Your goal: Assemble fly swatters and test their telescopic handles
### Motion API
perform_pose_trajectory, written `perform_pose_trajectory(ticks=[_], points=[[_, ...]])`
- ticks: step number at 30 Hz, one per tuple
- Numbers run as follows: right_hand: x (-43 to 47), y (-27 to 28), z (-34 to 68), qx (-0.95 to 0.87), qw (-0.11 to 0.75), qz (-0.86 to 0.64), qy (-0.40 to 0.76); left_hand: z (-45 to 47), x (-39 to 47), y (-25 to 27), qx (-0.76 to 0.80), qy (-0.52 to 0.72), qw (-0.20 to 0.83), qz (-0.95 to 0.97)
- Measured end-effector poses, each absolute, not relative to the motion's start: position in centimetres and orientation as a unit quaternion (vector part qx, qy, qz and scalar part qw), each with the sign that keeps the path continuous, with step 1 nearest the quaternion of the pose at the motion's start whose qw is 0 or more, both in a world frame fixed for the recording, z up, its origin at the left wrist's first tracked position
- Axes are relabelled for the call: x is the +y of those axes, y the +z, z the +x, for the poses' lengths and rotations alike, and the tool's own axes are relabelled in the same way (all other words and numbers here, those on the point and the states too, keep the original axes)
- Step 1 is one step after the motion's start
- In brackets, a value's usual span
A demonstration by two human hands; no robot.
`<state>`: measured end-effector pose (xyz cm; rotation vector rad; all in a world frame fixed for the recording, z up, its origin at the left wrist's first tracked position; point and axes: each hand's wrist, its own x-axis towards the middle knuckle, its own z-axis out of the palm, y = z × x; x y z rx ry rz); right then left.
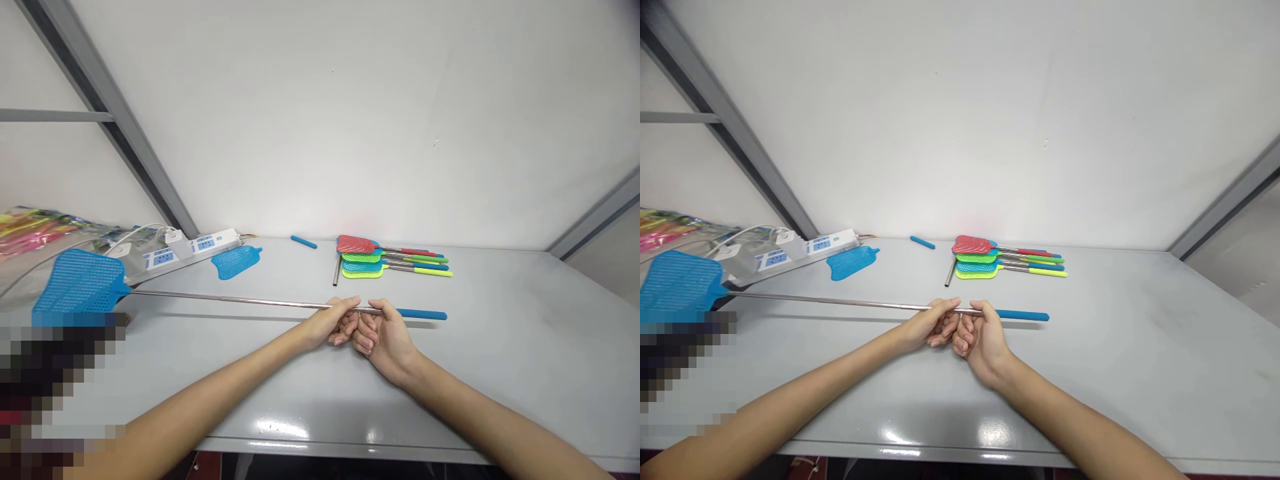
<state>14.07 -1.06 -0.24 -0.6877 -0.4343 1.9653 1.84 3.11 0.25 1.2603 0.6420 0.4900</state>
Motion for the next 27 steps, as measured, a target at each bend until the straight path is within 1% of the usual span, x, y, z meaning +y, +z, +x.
perform_pose_trajectory(ticks=[7,13,16,18,23,27], points=[[-1.3,0.0,14.0,-0.190,0.482,-0.283,0.807,1.7,2.9,0.3,0.289,0.230,0.749,0.551],[-1.1,0.5,14.2,-0.178,0.478,-0.277,0.814,1.4,3.2,0.2,0.289,0.346,0.744,0.494],[-0.5,0.6,14.7,-0.154,0.492,-0.276,0.811,1.3,3.6,-0.1,0.292,0.383,0.738,0.473],[-0.2,0.5,15.0,-0.154,0.503,-0.280,0.803,1.2,3.8,-0.3,0.296,0.385,0.732,0.477],[0.4,0.5,15.3,-0.210,0.523,-0.306,0.767,1.1,3.8,-0.2,0.324,0.387,0.701,0.504],[1.0,0.5,16.0,-0.220,0.543,-0.321,0.744,1.0,3.9,0.2,0.347,0.415,0.692,0.478]])
